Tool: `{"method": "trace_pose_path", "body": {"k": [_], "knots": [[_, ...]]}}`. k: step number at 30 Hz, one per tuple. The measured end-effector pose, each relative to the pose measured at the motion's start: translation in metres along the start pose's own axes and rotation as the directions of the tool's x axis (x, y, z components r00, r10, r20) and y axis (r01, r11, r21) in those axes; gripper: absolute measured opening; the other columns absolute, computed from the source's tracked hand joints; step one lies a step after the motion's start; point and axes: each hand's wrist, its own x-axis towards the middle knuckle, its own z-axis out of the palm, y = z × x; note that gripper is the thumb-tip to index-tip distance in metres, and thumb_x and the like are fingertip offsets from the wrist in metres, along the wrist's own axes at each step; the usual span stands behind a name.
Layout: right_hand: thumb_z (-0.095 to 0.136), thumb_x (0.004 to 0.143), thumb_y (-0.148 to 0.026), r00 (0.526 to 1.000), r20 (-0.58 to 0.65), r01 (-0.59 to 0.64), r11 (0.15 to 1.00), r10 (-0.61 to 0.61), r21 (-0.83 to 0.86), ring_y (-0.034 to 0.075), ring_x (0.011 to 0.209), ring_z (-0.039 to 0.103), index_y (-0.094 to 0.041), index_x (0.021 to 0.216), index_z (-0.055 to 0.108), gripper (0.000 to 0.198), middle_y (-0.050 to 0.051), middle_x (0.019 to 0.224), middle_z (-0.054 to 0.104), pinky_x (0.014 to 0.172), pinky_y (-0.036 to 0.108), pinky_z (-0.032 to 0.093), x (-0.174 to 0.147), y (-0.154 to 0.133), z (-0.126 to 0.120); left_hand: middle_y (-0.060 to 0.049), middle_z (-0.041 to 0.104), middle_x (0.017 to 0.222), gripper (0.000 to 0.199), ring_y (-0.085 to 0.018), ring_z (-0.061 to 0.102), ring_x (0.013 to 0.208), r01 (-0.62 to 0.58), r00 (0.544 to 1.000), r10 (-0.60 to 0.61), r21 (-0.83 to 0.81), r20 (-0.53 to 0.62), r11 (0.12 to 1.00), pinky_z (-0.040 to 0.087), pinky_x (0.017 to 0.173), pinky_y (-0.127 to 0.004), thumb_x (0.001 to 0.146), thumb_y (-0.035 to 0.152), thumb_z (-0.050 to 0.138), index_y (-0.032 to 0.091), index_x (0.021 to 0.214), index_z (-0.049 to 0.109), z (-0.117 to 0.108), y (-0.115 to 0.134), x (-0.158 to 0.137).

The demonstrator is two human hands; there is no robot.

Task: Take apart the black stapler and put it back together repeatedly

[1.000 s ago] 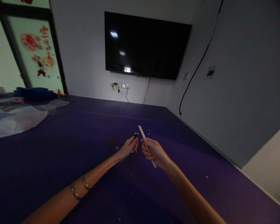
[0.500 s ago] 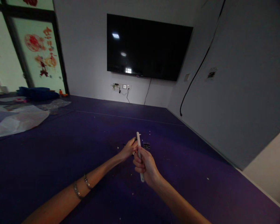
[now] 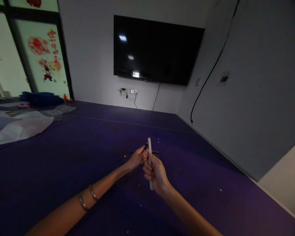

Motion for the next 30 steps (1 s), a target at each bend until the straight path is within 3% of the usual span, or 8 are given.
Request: {"method": "trace_pose_path", "body": {"k": [6, 11, 17, 30], "knots": [[0.059, 0.072, -0.046, 1.000, -0.010, -0.015, 1.000, 0.015, 0.015, 0.002, 0.035, 0.012, -0.020, 0.073, 0.045, 0.030, -0.012, 0.042, 0.027, 0.032, 0.015, 0.005, -0.0011, 0.0057, 0.0009, 0.010, 0.034, 0.049, 0.028, -0.004, 0.025, 0.039, 0.032, 0.999, -0.031, -0.018, 0.016, 0.999, 0.021, 0.039, -0.018, 0.081, 0.045, 0.045, 0.017, 0.081, 0.045, -0.0006, 0.0058, -0.0004], [0.060, 0.072, -0.046, 1.000, 0.015, 0.010, 1.000, -0.010, 0.017, 0.002, 0.035, 0.011, -0.020, 0.072, 0.045, 0.030, -0.011, 0.043, 0.027, 0.032, 0.015, 0.004, 0.0036, 0.0007, -0.0018, 0.008, 0.036, 0.052, 0.032, -0.004, 0.029, 0.042, 0.018, 1.000, -0.018, -0.015, -0.004, 1.000, 0.024, 0.041, -0.018, 0.077, 0.047, 0.050, 0.016, 0.073, 0.043, 0.0014, 0.0098, -0.0011], [0.059, 0.072, -0.045, 1.000, -0.001, -0.027, 0.999, 0.028, 0.025, 0.002, 0.035, 0.012, -0.020, 0.072, 0.045, 0.029, -0.011, 0.042, 0.027, 0.032, 0.015, 0.005, -0.0008, 0.0047, 0.0006, 0.010, 0.035, 0.049, 0.026, -0.003, 0.025, 0.038, 0.058, 0.998, -0.058, -0.036, 0.010, 0.998, 0.019, 0.039, -0.018, 0.079, 0.042, 0.049, 0.016, 0.080, 0.045, 0.0011, 0.0090, -0.0012], [0.059, 0.074, -0.044, 0.999, 0.053, -0.003, 0.998, 0.000, 0.059, 0.002, 0.036, 0.012, -0.019, 0.074, 0.047, 0.028, -0.011, 0.043, 0.028, 0.032, 0.015, 0.005, -0.0004, 0.0050, -0.0016, 0.009, 0.035, 0.049, 0.027, -0.004, 0.028, 0.040, 0.038, 0.999, -0.038, -0.019, 0.008, 0.999, 0.023, 0.041, -0.018, 0.078, 0.043, 0.049, 0.016, 0.076, 0.045, 0.0004, 0.0102, 0.0001]]}}
